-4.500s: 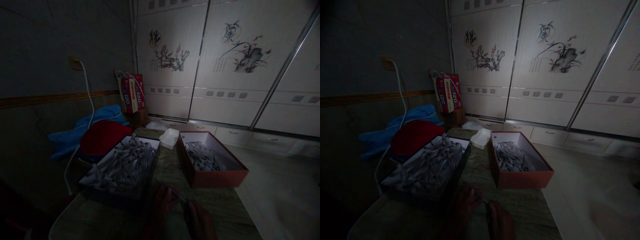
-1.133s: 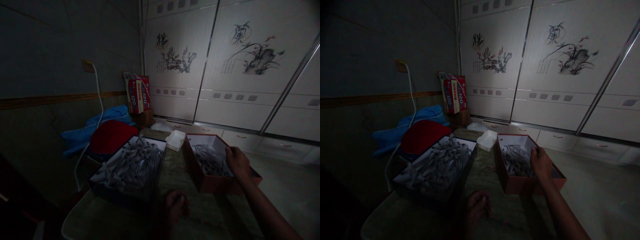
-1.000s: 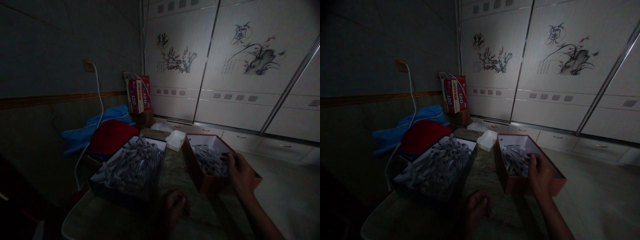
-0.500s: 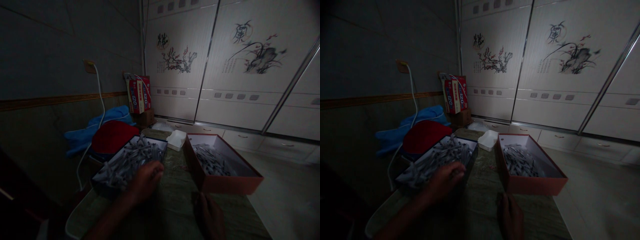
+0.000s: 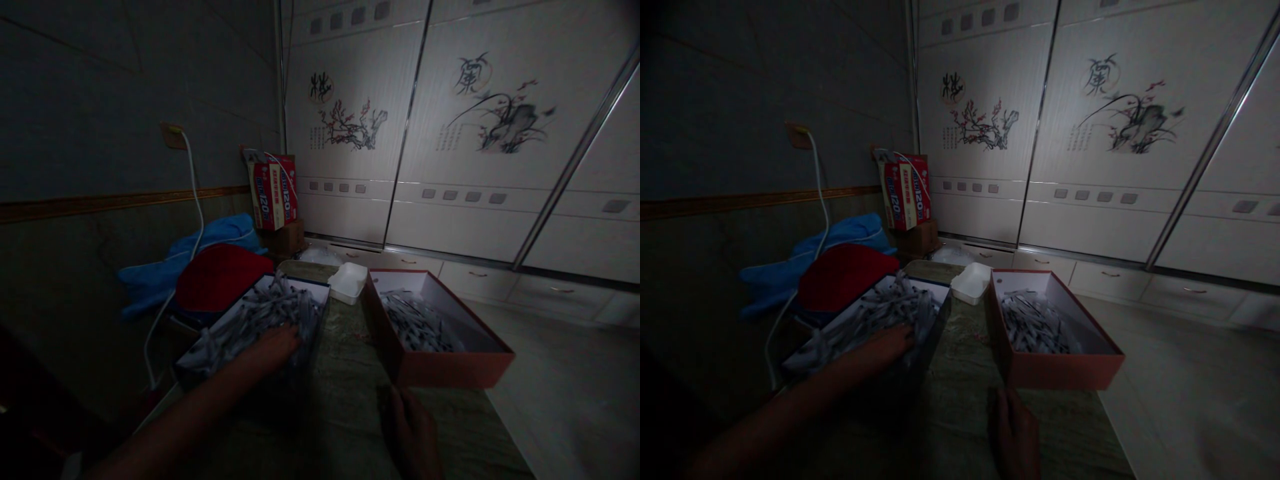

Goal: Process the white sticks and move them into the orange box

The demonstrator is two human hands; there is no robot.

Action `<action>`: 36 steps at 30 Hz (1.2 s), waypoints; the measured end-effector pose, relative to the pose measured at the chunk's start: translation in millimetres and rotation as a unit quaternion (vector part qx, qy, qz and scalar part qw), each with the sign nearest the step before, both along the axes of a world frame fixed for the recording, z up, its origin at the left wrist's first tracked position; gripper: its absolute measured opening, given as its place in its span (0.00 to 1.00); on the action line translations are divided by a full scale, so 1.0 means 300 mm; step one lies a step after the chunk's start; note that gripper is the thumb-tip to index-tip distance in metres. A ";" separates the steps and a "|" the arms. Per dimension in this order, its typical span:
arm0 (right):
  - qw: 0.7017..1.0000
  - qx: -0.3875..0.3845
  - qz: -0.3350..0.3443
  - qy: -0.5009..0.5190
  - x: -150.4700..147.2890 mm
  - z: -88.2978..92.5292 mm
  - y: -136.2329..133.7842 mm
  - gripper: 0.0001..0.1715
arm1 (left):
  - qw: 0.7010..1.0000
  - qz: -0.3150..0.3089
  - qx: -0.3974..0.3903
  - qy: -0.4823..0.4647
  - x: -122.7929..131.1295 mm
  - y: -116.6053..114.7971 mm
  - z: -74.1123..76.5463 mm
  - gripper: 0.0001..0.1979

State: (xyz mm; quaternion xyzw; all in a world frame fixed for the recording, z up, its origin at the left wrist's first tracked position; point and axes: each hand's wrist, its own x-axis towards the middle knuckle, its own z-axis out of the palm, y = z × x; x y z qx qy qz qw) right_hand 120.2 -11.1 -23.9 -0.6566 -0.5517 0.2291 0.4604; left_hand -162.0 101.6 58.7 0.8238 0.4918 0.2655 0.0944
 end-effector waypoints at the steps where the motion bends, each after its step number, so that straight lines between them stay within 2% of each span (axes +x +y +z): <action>1: 1.000 0.004 0.000 0.000 -0.001 0.001 0.001 0.26 | 0.999 -0.026 -0.013 0.024 -0.011 0.003 -0.002 0.09; 3: 1.000 0.011 -0.002 0.000 -0.003 0.000 0.002 0.25 | 0.996 -0.061 -0.032 0.065 -0.033 0.003 0.011 0.11; 6: 1.000 0.010 -0.007 -0.002 -0.005 -0.003 0.002 0.27 | 0.995 -0.056 -0.026 0.079 -0.061 -0.013 0.081 0.15; 9: 1.000 0.009 -0.009 0.001 -0.007 -0.001 -0.003 0.29 | 0.994 -0.011 0.000 0.109 -0.067 -0.059 0.177 0.17; 11: 1.000 0.009 -0.002 0.006 -0.007 0.002 -0.007 0.29 | 0.990 0.039 0.041 0.126 -0.060 -0.107 0.203 0.13; 13: 1.000 0.006 0.009 0.009 -0.006 0.003 -0.008 0.28 | 0.987 0.082 0.100 0.092 -0.050 -0.163 0.171 0.10; 18: 1.000 0.015 -0.002 0.006 0.003 -0.017 0.005 0.28 | 0.960 0.161 0.229 -0.032 -0.042 -0.274 -0.042 0.08; 20: 1.000 0.020 -0.007 0.004 0.006 -0.027 0.010 0.28 | 0.952 0.181 0.240 -0.058 -0.037 -0.287 -0.087 0.08; 22: 1.000 0.016 0.002 -0.002 0.008 -0.030 0.011 0.27 | 0.953 0.183 0.232 -0.072 -0.029 -0.276 -0.091 0.08; 24: 1.000 0.013 0.007 -0.005 0.006 -0.024 0.008 0.27 | 0.956 0.175 0.223 -0.076 -0.022 -0.240 -0.073 0.08; 29: 1.000 0.011 -0.004 -0.001 -0.007 0.000 -0.001 0.27 | 0.953 0.185 0.220 -0.091 -0.026 -0.090 -0.032 0.08; 31: 1.000 0.014 -0.005 0.001 -0.009 -0.002 -0.001 0.28 | 0.948 0.181 0.232 -0.119 -0.019 -0.051 -0.010 0.09; 34: 1.000 0.011 0.011 0.019 -0.010 -0.012 0.000 0.27 | 0.929 0.200 0.227 -0.212 0.044 -0.077 0.032 0.09; 35: 1.000 0.009 0.016 0.024 -0.011 -0.014 -0.001 0.27 | 0.922 0.209 0.201 -0.258 0.081 -0.106 0.040 0.10; 36: 0.999 0.006 0.020 0.029 -0.012 -0.015 -0.002 0.27 | 0.918 0.205 0.142 -0.307 0.125 -0.140 0.040 0.10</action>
